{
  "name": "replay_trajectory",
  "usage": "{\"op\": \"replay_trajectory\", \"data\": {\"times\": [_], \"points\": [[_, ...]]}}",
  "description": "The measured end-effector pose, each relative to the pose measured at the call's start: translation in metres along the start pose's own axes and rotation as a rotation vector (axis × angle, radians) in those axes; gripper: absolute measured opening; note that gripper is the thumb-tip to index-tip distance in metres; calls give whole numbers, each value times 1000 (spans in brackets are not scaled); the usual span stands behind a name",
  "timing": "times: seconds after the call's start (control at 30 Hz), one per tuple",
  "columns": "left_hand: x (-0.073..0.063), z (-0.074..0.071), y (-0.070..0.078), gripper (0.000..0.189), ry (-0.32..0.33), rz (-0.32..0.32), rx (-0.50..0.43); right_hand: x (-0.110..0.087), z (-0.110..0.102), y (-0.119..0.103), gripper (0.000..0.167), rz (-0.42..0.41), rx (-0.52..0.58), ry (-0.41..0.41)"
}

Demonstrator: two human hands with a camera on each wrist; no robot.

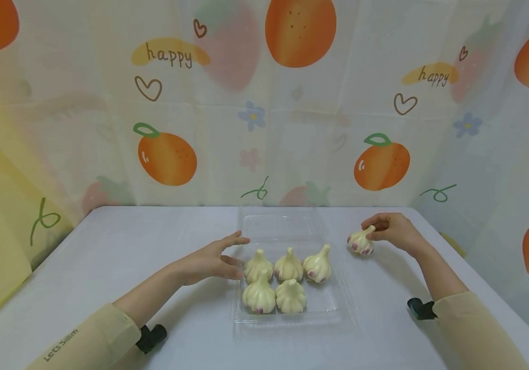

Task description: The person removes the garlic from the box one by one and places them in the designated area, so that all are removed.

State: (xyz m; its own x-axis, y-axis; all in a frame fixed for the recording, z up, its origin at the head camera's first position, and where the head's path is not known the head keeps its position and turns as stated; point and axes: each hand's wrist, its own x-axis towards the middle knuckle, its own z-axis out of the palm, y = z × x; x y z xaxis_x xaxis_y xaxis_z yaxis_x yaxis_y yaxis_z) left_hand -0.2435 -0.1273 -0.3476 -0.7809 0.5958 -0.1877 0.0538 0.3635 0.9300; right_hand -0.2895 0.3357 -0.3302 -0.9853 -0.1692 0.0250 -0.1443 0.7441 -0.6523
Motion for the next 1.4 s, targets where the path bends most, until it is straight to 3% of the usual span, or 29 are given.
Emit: {"op": "replay_trajectory", "data": {"times": [0.67, 1.4], "points": [[3, 1, -3, 81, 8, -9, -1, -1, 0, 2, 44, -14, -19, 35], [3, 1, -2, 81, 11, -9, -4, -3, -4, 0, 40, 0, -52, 112]]}}
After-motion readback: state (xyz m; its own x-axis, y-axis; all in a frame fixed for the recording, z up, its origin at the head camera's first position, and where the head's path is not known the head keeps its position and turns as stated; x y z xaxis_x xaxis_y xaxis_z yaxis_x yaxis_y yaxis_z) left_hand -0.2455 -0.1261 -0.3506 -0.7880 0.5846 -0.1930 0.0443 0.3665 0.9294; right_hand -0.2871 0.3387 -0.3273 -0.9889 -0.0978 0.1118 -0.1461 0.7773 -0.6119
